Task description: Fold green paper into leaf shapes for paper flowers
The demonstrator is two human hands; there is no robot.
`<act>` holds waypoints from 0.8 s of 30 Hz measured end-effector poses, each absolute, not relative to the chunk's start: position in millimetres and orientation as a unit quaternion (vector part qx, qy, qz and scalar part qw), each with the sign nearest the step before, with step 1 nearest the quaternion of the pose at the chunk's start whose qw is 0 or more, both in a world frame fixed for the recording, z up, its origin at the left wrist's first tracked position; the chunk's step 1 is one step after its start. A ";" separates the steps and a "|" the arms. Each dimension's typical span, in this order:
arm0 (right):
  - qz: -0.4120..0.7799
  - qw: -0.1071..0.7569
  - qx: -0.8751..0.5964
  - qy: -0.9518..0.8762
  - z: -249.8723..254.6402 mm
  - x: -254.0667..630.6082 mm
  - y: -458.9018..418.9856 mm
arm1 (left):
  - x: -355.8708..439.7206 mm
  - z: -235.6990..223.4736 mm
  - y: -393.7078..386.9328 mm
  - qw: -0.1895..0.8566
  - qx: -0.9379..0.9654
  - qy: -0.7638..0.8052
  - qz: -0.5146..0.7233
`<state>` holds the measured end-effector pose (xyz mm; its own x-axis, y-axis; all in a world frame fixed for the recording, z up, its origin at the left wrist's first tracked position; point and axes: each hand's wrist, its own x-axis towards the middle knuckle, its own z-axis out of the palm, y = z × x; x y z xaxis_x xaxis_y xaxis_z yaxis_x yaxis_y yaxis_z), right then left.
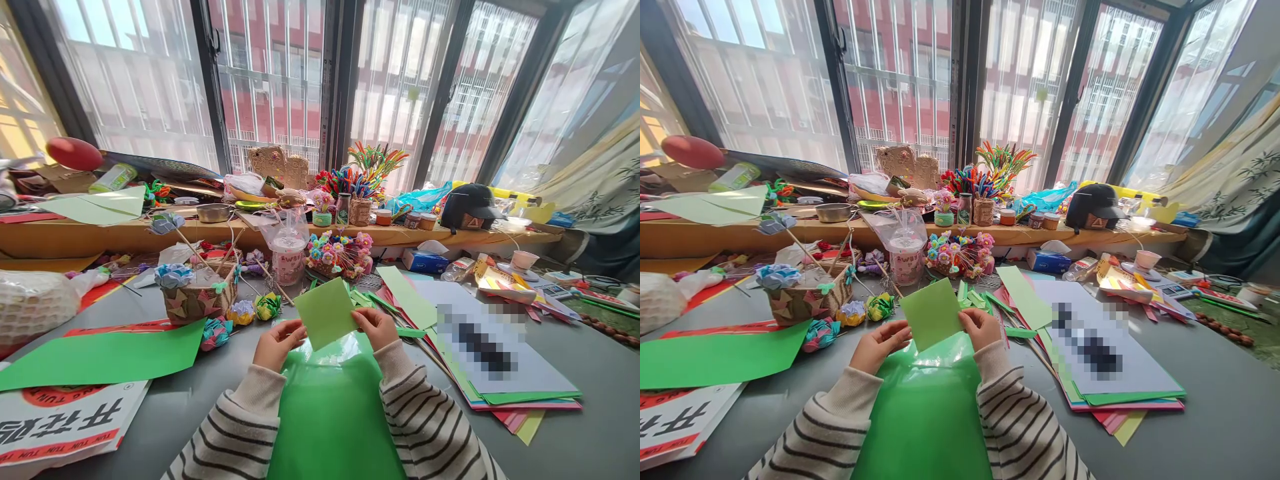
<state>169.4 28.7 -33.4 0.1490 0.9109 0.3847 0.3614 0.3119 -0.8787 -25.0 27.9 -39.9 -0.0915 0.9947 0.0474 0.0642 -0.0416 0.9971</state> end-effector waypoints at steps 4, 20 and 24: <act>-0.109 0.534 -0.481 -0.687 -23.7 167.7 18.6 | -21.3 -28.1 17.6 -0.037 0.641 0.497 0.583; -0.267 0.424 -0.336 -0.798 -26.5 143.2 7.8 | -7.9 -19.5 0.0 -0.324 0.789 0.307 0.422; -0.266 0.436 -0.349 -0.786 -22.8 147.1 9.3 | -9.3 -16.7 -0.2 -0.329 0.784 0.319 0.418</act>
